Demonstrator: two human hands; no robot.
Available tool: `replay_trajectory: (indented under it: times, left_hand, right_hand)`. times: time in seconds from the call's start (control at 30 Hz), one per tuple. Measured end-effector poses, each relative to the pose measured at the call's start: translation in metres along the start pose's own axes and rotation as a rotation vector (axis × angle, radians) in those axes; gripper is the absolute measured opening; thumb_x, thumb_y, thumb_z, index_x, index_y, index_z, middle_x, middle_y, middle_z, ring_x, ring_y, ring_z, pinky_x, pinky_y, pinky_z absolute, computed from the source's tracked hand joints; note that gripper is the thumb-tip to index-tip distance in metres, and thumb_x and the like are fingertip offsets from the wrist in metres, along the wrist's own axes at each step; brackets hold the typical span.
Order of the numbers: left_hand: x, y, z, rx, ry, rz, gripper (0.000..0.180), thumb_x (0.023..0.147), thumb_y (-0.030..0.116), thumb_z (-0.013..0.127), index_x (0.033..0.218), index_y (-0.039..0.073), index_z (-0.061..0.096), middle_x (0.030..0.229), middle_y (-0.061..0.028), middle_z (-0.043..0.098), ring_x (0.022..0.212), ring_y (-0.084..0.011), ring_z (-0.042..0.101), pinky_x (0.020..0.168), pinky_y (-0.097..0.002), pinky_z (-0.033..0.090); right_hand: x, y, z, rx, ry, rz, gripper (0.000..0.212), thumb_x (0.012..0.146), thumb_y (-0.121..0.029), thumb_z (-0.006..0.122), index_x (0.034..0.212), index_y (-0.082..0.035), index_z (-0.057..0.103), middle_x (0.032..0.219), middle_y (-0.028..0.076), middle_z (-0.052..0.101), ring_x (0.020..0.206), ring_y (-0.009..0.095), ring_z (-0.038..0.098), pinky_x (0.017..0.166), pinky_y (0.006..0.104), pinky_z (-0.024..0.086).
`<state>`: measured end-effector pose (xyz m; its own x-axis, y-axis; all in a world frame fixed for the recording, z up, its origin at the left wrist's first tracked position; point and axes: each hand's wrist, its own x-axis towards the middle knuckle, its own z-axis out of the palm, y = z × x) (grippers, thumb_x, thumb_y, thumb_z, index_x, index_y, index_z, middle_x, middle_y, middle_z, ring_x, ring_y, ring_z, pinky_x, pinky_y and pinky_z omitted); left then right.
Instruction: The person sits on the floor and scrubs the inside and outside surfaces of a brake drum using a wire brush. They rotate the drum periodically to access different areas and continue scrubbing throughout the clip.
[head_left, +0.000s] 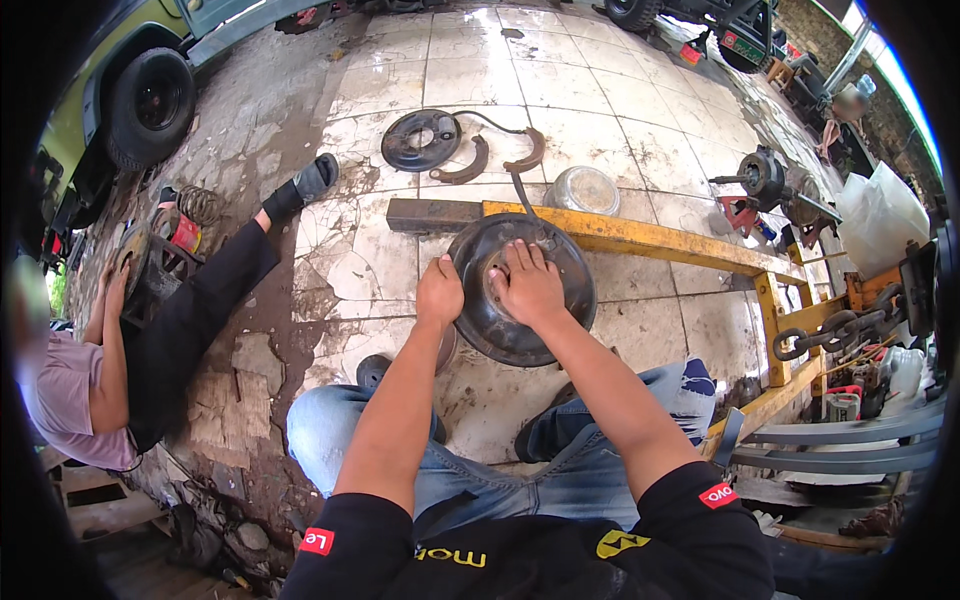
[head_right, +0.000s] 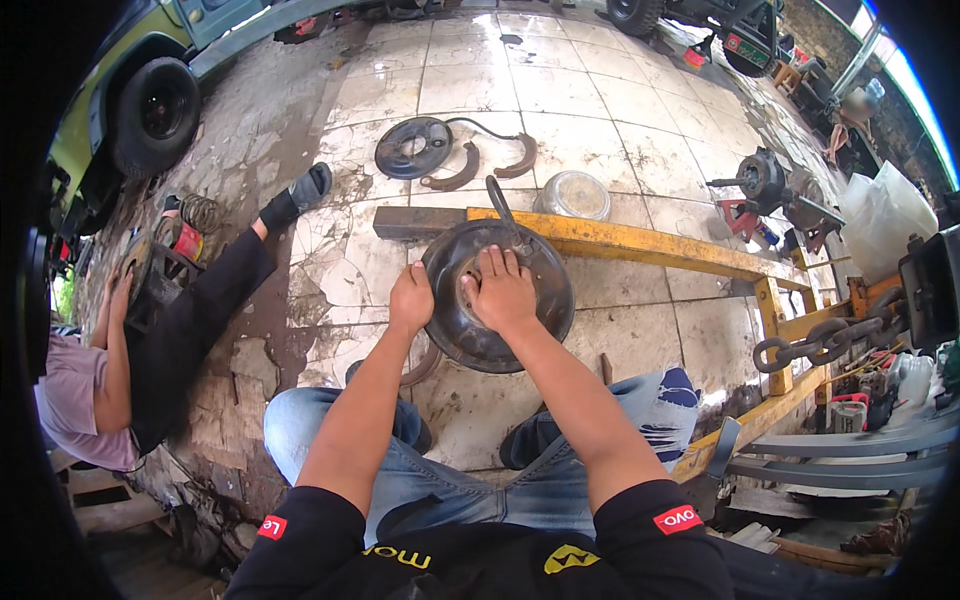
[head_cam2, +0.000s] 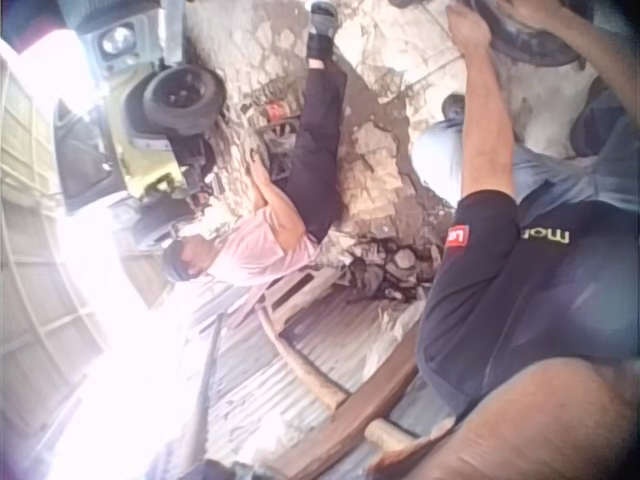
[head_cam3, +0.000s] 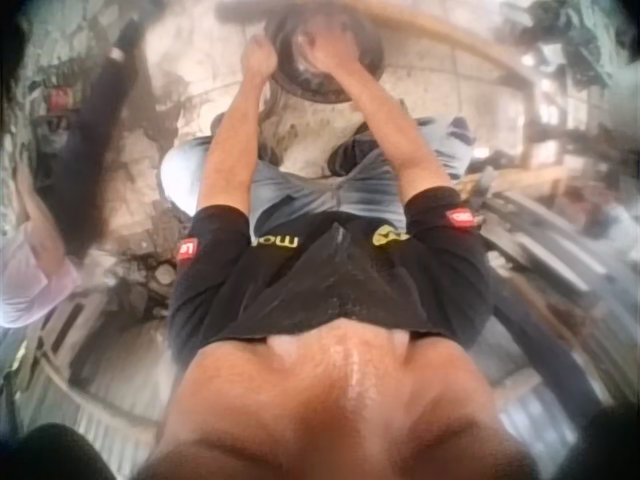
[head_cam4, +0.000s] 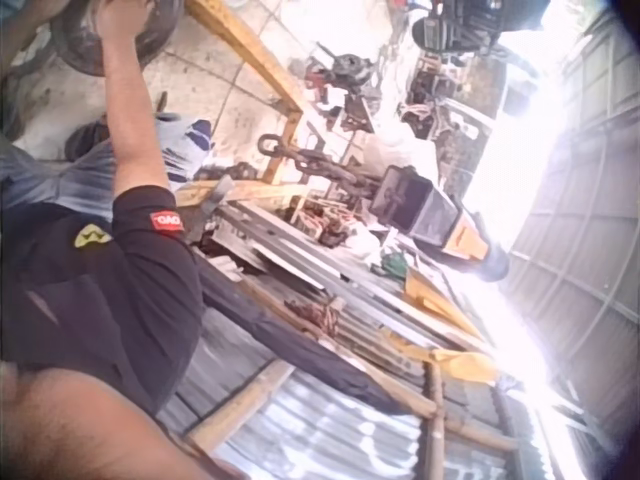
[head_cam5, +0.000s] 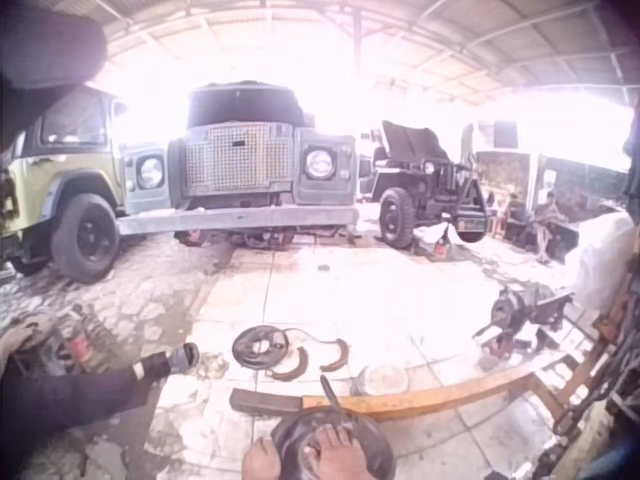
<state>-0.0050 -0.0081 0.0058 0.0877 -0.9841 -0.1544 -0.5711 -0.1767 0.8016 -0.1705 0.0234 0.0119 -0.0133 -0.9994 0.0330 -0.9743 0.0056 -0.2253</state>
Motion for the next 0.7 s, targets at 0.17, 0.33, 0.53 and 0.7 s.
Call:
replay_trajectory:
  times: [0.17, 0.33, 0.53, 0.7]
  left_hand:
    - [-0.001, 0.000, 0.001, -0.001, 0.010, 0.014, 0.051, 0.101, 0.037, 0.028, 0.113, -0.001, 0.059, 0.111, -0.0305, 0.061, 0.108, -0.0477, 0.055, 0.093, -0.0508, 0.042]
    - [-0.004, 0.002, 0.000, -0.007, 0.019, 0.027, 0.050, 0.101, 0.037, 0.029, 0.113, -0.001, 0.059, 0.110, -0.0307, 0.061, 0.107, -0.0480, 0.055, 0.093, -0.0510, 0.043]
    - [-0.005, 0.009, -0.006, 0.007, -0.014, -0.013, 0.049, 0.101, 0.037, 0.030, 0.112, -0.001, 0.059, 0.110, -0.0306, 0.061, 0.106, -0.0482, 0.055, 0.092, -0.0511, 0.043]
    - [-0.004, 0.006, 0.000, -0.001, 0.025, 0.013, 0.049, 0.100, 0.037, 0.031, 0.112, -0.002, 0.059, 0.111, -0.0304, 0.061, 0.107, -0.0475, 0.056, 0.092, -0.0505, 0.043]
  right_hand:
    - [-0.005, -0.011, 0.001, -0.055, 0.014, 0.060, 0.063, 0.098, -0.048, 0.037, 0.143, -0.004, 0.039, 0.150, 0.014, 0.037, 0.138, 0.035, 0.034, 0.109, 0.0521, 0.030]
    - [0.001, 0.002, -0.003, -0.024, -0.005, 0.074, 0.064, 0.098, -0.049, 0.037, 0.143, -0.004, 0.038, 0.150, 0.015, 0.036, 0.138, 0.036, 0.033, 0.109, 0.0521, 0.030]
    - [-0.011, -0.008, -0.004, 0.010, -0.002, -0.101, 0.064, 0.096, -0.048, 0.042, 0.141, -0.002, 0.040, 0.149, 0.015, 0.038, 0.136, 0.036, 0.036, 0.108, 0.0513, 0.031]
    - [-0.004, -0.006, -0.008, 0.012, 0.009, 0.007, 0.064, 0.097, -0.048, 0.040, 0.142, -0.003, 0.039, 0.150, 0.016, 0.036, 0.138, 0.036, 0.034, 0.110, 0.0499, 0.030]
